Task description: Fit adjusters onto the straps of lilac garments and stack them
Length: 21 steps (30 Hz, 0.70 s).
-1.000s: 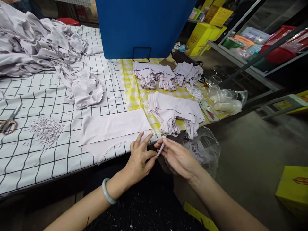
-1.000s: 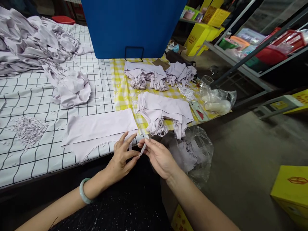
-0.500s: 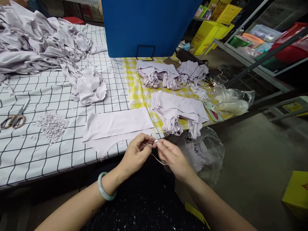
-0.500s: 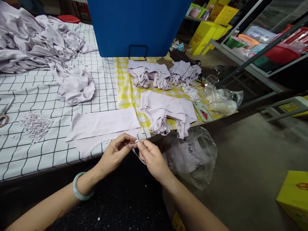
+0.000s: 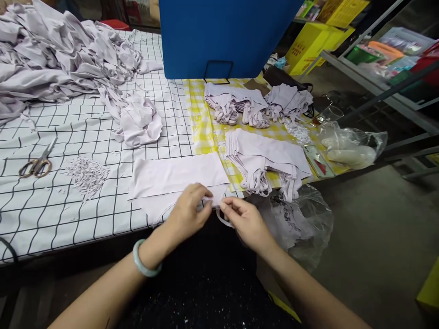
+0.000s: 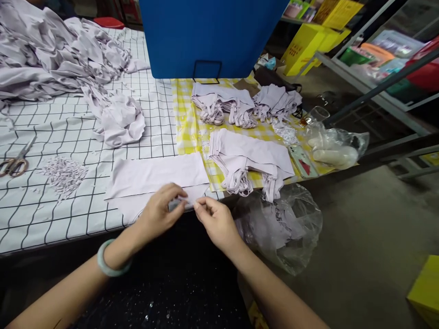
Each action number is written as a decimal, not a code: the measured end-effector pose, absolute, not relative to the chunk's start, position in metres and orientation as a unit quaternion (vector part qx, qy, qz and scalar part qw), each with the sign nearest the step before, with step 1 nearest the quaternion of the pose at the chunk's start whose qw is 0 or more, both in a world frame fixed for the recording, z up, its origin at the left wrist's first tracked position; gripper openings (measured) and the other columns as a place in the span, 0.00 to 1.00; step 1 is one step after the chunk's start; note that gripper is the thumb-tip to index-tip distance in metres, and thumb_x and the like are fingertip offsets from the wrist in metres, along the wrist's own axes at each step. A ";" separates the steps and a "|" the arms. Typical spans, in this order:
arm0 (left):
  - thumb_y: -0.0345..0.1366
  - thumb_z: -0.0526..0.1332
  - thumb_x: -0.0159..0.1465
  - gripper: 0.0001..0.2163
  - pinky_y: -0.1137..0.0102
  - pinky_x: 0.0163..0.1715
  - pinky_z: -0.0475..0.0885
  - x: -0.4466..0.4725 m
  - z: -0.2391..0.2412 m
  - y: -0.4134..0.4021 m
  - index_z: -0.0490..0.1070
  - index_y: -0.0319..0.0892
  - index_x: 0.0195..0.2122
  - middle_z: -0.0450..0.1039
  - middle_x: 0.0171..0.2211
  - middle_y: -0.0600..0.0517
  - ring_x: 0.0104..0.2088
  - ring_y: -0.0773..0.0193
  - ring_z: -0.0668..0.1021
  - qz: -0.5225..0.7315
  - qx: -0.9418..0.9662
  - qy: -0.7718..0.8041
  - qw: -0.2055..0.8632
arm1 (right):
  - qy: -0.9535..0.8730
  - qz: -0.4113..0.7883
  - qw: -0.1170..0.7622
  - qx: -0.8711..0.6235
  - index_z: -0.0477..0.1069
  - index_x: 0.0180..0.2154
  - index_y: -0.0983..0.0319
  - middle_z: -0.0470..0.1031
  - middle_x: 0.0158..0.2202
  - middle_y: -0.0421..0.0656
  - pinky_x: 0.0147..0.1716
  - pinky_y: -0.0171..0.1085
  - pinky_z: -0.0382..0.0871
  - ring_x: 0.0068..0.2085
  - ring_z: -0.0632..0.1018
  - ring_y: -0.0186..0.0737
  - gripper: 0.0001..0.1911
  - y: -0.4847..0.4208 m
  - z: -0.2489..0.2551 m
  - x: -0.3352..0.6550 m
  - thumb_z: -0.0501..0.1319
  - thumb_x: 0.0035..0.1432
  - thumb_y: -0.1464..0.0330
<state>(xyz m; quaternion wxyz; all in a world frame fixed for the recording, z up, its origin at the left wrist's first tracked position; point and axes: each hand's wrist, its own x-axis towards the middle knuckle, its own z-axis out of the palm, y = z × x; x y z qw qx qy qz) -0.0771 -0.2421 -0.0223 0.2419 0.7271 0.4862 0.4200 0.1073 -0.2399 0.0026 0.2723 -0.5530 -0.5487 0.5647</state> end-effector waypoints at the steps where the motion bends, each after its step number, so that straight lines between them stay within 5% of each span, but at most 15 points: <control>1: 0.27 0.57 0.62 0.06 0.61 0.40 0.72 -0.085 -0.026 -0.232 0.70 0.39 0.39 0.72 0.37 0.45 0.39 0.57 0.73 0.400 0.745 0.493 0.205 | -0.513 0.590 0.280 -0.557 0.74 0.33 0.62 0.74 0.26 0.39 0.25 0.32 0.68 0.26 0.73 0.34 0.18 -0.232 0.003 0.103 0.65 0.56 0.53; 6: 0.23 0.57 0.57 0.09 0.59 0.41 0.73 -0.111 -0.046 -0.199 0.71 0.39 0.36 0.71 0.38 0.44 0.39 0.54 0.73 0.292 0.781 0.528 0.162 | -0.372 0.694 0.268 -0.555 0.74 0.30 0.64 0.73 0.23 0.38 0.16 0.28 0.65 0.20 0.72 0.30 0.14 -0.204 -0.002 0.075 0.69 0.50 0.59; 11: 0.25 0.58 0.60 0.07 0.60 0.41 0.74 -0.111 -0.047 -0.201 0.73 0.40 0.36 0.71 0.40 0.45 0.40 0.56 0.73 0.325 0.766 0.523 0.185 | -0.325 0.708 0.262 -0.569 0.74 0.29 0.65 0.75 0.22 0.40 0.16 0.28 0.69 0.19 0.73 0.30 0.09 -0.197 -0.007 0.059 0.68 0.52 0.65; 21: 0.23 0.58 0.61 0.08 0.61 0.42 0.75 -0.108 -0.051 -0.194 0.75 0.38 0.34 0.74 0.39 0.44 0.40 0.57 0.76 0.351 0.737 0.536 0.216 | -0.359 0.682 0.287 -0.569 0.74 0.30 0.64 0.80 0.30 0.45 0.13 0.25 0.62 0.22 0.76 0.31 0.11 -0.192 -0.002 0.056 0.68 0.51 0.62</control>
